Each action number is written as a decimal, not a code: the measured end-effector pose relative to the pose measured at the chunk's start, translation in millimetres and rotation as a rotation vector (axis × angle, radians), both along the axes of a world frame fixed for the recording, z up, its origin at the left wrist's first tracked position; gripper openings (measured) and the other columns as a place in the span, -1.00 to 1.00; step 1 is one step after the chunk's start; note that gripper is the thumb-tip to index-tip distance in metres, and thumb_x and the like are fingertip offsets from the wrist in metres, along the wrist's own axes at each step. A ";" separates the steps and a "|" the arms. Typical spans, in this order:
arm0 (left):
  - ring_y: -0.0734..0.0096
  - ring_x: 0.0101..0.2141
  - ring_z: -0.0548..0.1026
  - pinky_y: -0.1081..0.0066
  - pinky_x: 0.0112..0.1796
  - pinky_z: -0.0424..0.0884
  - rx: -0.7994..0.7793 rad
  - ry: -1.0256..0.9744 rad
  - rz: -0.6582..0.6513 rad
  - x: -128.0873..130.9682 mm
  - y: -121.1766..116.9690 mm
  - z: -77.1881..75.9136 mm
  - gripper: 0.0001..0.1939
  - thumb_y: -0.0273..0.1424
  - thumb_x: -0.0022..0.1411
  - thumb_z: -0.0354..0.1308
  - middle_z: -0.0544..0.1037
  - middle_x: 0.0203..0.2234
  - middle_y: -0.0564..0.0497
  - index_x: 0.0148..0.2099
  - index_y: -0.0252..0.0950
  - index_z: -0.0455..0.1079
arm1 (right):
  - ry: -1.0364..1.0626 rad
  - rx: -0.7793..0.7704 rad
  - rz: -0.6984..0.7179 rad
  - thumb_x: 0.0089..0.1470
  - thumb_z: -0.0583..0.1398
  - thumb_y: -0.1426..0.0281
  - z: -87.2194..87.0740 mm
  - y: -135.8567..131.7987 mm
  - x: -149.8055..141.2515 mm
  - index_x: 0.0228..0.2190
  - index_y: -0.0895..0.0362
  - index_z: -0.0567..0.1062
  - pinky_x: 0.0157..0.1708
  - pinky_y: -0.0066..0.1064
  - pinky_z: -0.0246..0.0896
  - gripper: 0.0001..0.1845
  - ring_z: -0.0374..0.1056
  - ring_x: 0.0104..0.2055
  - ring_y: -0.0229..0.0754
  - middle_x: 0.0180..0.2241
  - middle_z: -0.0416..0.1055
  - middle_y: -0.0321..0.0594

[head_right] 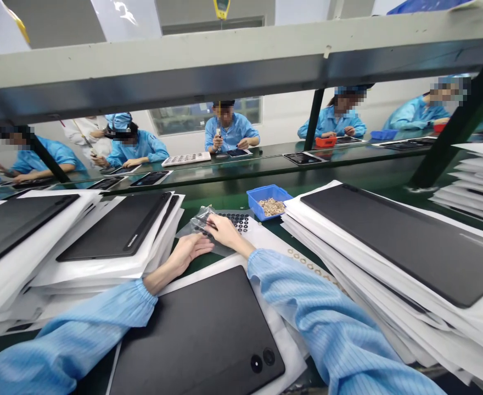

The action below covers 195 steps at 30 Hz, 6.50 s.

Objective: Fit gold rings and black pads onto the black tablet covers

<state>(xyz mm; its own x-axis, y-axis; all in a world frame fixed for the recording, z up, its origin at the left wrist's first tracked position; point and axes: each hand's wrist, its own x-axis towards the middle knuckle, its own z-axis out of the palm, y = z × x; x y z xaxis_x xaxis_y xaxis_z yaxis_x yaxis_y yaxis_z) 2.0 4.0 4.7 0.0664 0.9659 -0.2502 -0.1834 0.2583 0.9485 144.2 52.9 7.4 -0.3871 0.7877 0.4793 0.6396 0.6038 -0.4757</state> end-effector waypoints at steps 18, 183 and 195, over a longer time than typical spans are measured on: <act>0.39 -0.26 0.49 0.31 -0.27 0.50 0.023 0.001 0.027 -1.6 7.0 -9.7 -0.76 -0.33 0.32 0.12 0.47 -0.18 -0.06 -0.03 -0.37 0.36 | -0.095 0.013 0.186 0.16 0.20 0.31 -9.5 -2.2 0.3 -0.40 0.22 0.46 -0.23 -0.29 0.33 -0.79 0.39 -0.31 -0.25 -0.38 0.44 -0.28; 0.20 -0.09 0.27 0.23 -0.14 0.28 1.248 1.003 -1.065 25.9 -143.8 14.0 -0.77 -0.41 0.36 -0.04 0.37 -0.06 -0.07 0.02 -0.29 0.31 | 0.526 -0.110 -0.281 0.04 0.28 0.44 33.9 -219.9 102.9 -0.46 0.09 0.47 -0.38 -0.27 0.35 -0.92 0.42 -0.40 -0.13 -0.47 0.45 -0.23; 0.28 -0.15 0.30 0.29 -0.11 0.29 1.299 1.029 -1.007 23.3 -144.7 16.2 -0.84 -0.37 0.35 -0.03 0.38 -0.08 -0.04 -0.09 -0.27 0.32 | 0.359 -0.229 -0.200 0.01 0.23 0.35 2.1 -63.6 59.3 -0.51 0.19 0.44 -0.44 -0.38 0.34 -0.84 0.48 -0.47 -0.13 -0.52 0.49 -0.16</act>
